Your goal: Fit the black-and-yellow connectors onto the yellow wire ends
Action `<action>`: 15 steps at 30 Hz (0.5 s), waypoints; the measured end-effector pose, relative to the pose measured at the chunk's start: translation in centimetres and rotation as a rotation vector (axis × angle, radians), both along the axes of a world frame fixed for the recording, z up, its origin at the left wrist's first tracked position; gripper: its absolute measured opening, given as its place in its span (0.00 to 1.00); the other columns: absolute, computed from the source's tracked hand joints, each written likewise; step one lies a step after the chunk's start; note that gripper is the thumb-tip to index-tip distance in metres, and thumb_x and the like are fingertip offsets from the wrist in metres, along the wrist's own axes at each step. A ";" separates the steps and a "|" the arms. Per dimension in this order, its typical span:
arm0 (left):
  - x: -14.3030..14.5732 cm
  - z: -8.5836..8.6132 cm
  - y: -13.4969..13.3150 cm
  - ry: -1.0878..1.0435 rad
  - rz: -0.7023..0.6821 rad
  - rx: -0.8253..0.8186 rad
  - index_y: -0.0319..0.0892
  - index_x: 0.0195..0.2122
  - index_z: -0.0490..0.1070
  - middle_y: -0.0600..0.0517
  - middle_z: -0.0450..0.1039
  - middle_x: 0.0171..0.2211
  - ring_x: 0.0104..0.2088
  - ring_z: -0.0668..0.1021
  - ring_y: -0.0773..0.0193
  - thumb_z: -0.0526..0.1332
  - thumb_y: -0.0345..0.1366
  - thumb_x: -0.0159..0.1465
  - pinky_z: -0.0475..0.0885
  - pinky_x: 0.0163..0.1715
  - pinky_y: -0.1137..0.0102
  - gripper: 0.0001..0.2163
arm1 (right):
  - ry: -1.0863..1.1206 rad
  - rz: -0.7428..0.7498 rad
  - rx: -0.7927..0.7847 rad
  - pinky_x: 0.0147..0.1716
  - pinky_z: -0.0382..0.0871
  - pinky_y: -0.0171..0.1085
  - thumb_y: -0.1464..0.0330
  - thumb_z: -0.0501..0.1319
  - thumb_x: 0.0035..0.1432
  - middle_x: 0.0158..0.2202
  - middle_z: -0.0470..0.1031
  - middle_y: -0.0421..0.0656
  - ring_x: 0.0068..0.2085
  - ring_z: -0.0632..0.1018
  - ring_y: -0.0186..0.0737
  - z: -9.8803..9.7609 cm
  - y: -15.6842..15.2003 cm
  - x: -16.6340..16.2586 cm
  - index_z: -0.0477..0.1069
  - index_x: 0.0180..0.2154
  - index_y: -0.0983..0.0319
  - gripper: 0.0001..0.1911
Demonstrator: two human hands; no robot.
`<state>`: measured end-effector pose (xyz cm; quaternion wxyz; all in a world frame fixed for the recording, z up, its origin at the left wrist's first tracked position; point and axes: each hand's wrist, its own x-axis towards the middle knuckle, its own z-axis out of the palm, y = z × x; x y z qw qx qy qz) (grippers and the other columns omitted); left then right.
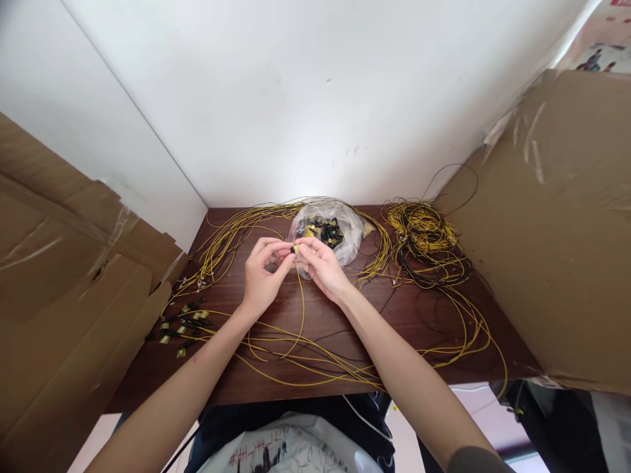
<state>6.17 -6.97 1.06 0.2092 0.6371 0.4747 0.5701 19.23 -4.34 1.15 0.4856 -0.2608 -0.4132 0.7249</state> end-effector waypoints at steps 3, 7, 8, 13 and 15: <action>-0.1 -0.1 0.1 -0.025 -0.004 -0.004 0.41 0.36 0.74 0.50 0.67 0.37 0.33 0.73 0.69 0.62 0.30 0.58 0.71 0.28 0.75 0.05 | -0.007 -0.013 0.006 0.39 0.72 0.37 0.60 0.69 0.46 0.29 0.75 0.38 0.33 0.77 0.35 -0.1 0.0 0.0 0.70 0.34 0.58 0.14; -0.2 -0.2 0.4 -0.035 0.004 -0.013 0.41 0.34 0.74 0.50 0.68 0.36 0.32 0.73 0.69 0.61 0.30 0.58 0.70 0.28 0.76 0.04 | -0.015 -0.045 0.003 0.40 0.72 0.37 0.61 0.70 0.44 0.29 0.75 0.38 0.33 0.76 0.34 -0.2 0.1 -0.2 0.71 0.31 0.59 0.14; -0.2 -0.2 0.4 -0.033 0.007 -0.013 0.41 0.34 0.74 0.50 0.68 0.36 0.33 0.73 0.69 0.61 0.30 0.58 0.70 0.28 0.76 0.04 | -0.013 -0.046 0.000 0.40 0.72 0.38 0.61 0.70 0.44 0.29 0.75 0.38 0.33 0.76 0.34 -0.2 0.0 -0.2 0.71 0.31 0.59 0.14; -0.4 -0.2 0.4 -0.031 0.012 0.005 0.41 0.35 0.74 0.50 0.68 0.36 0.34 0.73 0.69 0.61 0.30 0.58 0.71 0.30 0.75 0.05 | -0.009 -0.053 -0.020 0.42 0.73 0.40 0.62 0.71 0.43 0.30 0.77 0.39 0.34 0.78 0.36 0.2 -0.1 -0.3 0.72 0.31 0.60 0.14; -0.3 -0.3 0.4 -0.026 0.011 0.012 0.41 0.35 0.74 0.50 0.68 0.36 0.34 0.73 0.68 0.60 0.30 0.58 0.70 0.29 0.75 0.05 | -0.004 -0.051 -0.017 0.43 0.72 0.40 0.63 0.71 0.42 0.31 0.78 0.40 0.35 0.78 0.36 0.4 -0.2 -0.3 0.73 0.31 0.60 0.14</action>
